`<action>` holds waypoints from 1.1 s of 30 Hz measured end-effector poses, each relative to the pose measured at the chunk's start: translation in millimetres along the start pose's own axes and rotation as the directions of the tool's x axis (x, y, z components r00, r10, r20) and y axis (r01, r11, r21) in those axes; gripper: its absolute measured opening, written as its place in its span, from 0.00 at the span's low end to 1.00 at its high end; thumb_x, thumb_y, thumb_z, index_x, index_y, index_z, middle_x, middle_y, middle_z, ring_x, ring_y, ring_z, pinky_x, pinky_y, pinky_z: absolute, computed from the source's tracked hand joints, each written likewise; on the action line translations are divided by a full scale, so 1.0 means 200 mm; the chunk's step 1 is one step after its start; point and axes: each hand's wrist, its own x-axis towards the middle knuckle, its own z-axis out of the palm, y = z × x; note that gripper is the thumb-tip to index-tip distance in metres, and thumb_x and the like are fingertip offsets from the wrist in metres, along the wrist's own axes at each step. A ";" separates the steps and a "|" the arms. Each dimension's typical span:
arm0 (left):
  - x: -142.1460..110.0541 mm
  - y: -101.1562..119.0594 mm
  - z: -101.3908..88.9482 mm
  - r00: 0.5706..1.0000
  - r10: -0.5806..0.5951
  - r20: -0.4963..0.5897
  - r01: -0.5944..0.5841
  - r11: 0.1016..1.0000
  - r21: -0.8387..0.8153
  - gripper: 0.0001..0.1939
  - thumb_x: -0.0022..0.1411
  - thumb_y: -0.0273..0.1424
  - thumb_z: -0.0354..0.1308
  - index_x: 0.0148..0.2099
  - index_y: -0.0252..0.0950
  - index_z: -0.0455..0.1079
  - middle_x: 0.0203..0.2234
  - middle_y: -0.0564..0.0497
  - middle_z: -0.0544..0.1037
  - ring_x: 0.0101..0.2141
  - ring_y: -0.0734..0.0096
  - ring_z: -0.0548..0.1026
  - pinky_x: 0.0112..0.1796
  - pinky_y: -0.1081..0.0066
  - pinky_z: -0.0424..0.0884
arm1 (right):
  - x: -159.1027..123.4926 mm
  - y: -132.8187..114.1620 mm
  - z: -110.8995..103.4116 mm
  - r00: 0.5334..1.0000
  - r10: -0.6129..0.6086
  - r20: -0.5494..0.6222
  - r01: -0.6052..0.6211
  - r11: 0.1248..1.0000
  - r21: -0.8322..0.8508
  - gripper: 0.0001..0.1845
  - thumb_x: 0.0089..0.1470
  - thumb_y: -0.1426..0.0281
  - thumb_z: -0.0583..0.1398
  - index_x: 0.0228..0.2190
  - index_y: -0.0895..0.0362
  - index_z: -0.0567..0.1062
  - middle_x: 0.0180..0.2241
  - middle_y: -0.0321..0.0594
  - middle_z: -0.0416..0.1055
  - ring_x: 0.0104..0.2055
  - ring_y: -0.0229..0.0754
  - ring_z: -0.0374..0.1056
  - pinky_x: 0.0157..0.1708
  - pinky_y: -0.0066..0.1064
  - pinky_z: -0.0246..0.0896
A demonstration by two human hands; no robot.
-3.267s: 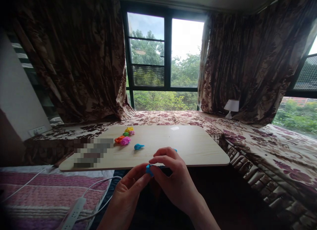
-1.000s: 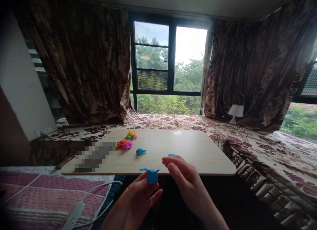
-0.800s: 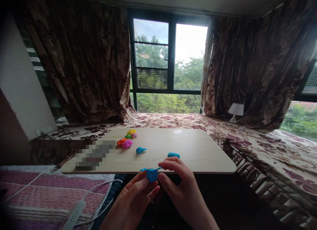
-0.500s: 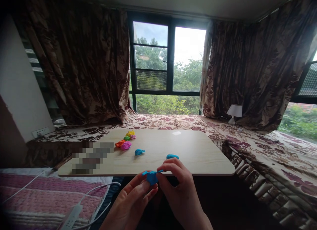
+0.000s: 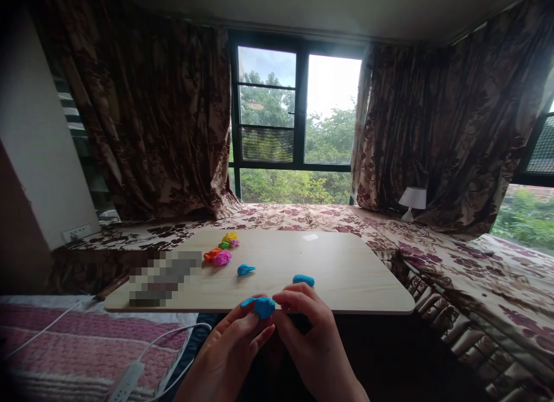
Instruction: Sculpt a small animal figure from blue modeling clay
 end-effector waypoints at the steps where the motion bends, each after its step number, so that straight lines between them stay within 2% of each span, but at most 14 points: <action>1: -0.01 0.00 0.00 1.000 0.002 0.017 -0.002 1.000 0.003 0.10 0.50 0.28 0.64 0.38 0.36 0.76 0.33 0.49 0.81 0.35 0.70 0.76 0.40 0.71 0.67 | 0.00 0.00 0.01 1.000 -0.005 0.002 0.005 1.000 0.007 0.09 0.54 0.75 0.59 0.37 0.52 0.74 0.37 0.37 0.69 0.40 0.39 0.67 0.40 0.30 0.64; 4: -0.02 0.01 0.02 0.998 0.033 0.054 -0.032 0.999 -0.009 0.12 0.49 0.29 0.64 0.39 0.35 0.76 0.34 0.46 0.81 0.38 0.66 0.76 0.42 0.69 0.67 | 0.00 0.00 0.03 1.000 -0.019 -0.011 0.019 1.000 0.025 0.09 0.53 0.76 0.59 0.35 0.51 0.74 0.36 0.36 0.70 0.38 0.38 0.67 0.38 0.29 0.64; 8: -0.03 0.00 0.04 0.997 0.073 0.038 -0.072 0.997 -0.029 0.17 0.45 0.30 0.67 0.41 0.34 0.76 0.33 0.45 0.81 0.38 0.61 0.77 0.44 0.66 0.68 | 0.00 -0.01 0.02 0.999 -0.029 -0.022 0.029 0.999 0.017 0.07 0.53 0.76 0.60 0.34 0.52 0.74 0.34 0.36 0.69 0.37 0.38 0.67 0.37 0.28 0.64; 13: -0.04 0.00 0.05 0.998 0.060 0.006 -0.060 0.998 -0.015 0.17 0.43 0.29 0.69 0.39 0.34 0.76 0.33 0.46 0.81 0.36 0.67 0.77 0.43 0.71 0.68 | 0.01 -0.02 0.01 0.999 -0.036 -0.008 0.036 0.999 0.035 0.07 0.54 0.75 0.59 0.34 0.52 0.75 0.34 0.36 0.70 0.37 0.39 0.67 0.37 0.29 0.64; 17: -0.03 0.01 0.04 0.997 0.071 -0.025 -0.072 0.997 -0.018 0.20 0.42 0.30 0.69 0.41 0.34 0.75 0.31 0.47 0.81 0.34 0.68 0.78 0.40 0.72 0.69 | 0.00 -0.02 0.02 0.999 -0.039 -0.034 0.040 0.999 0.023 0.06 0.54 0.75 0.59 0.32 0.52 0.75 0.32 0.36 0.70 0.36 0.38 0.68 0.37 0.28 0.63; 20: 0.00 0.02 0.02 0.993 0.087 -0.083 -0.088 0.996 -0.016 0.17 0.41 0.29 0.69 0.38 0.35 0.74 0.28 0.50 0.80 0.30 0.68 0.78 0.37 0.70 0.71 | -0.02 0.00 0.02 0.999 -0.034 -0.016 0.034 0.999 0.016 0.07 0.54 0.75 0.59 0.35 0.52 0.75 0.35 0.37 0.69 0.39 0.39 0.68 0.40 0.29 0.64; 23: 0.03 0.02 -0.01 0.991 0.073 -0.116 -0.075 0.997 -0.019 0.14 0.42 0.29 0.68 0.34 0.35 0.72 0.25 0.51 0.79 0.26 0.70 0.77 0.36 0.68 0.71 | -0.03 0.04 0.02 0.999 -0.006 -0.045 0.005 1.000 -0.003 0.10 0.54 0.74 0.58 0.39 0.51 0.74 0.40 0.38 0.69 0.44 0.40 0.67 0.43 0.29 0.64; 28: 0.04 0.00 -0.04 0.995 0.027 -0.096 -0.030 0.999 -0.031 0.13 0.45 0.30 0.65 0.37 0.34 0.73 0.25 0.49 0.79 0.29 0.67 0.77 0.36 0.66 0.71 | -0.04 0.08 0.04 0.998 -0.037 -0.051 0.033 0.997 -0.073 0.14 0.52 0.75 0.60 0.41 0.50 0.72 0.45 0.40 0.67 0.49 0.42 0.65 0.49 0.30 0.61; 33: 0.05 -0.04 -0.08 0.997 -0.004 -0.073 0.000 0.998 -0.057 0.12 0.46 0.30 0.64 0.37 0.35 0.73 0.27 0.49 0.79 0.30 0.69 0.76 0.37 0.69 0.70 | -0.06 0.09 0.08 0.995 -0.095 -0.002 0.094 0.986 -0.140 0.17 0.50 0.77 0.60 0.42 0.51 0.72 0.44 0.40 0.66 0.48 0.41 0.66 0.47 0.29 0.64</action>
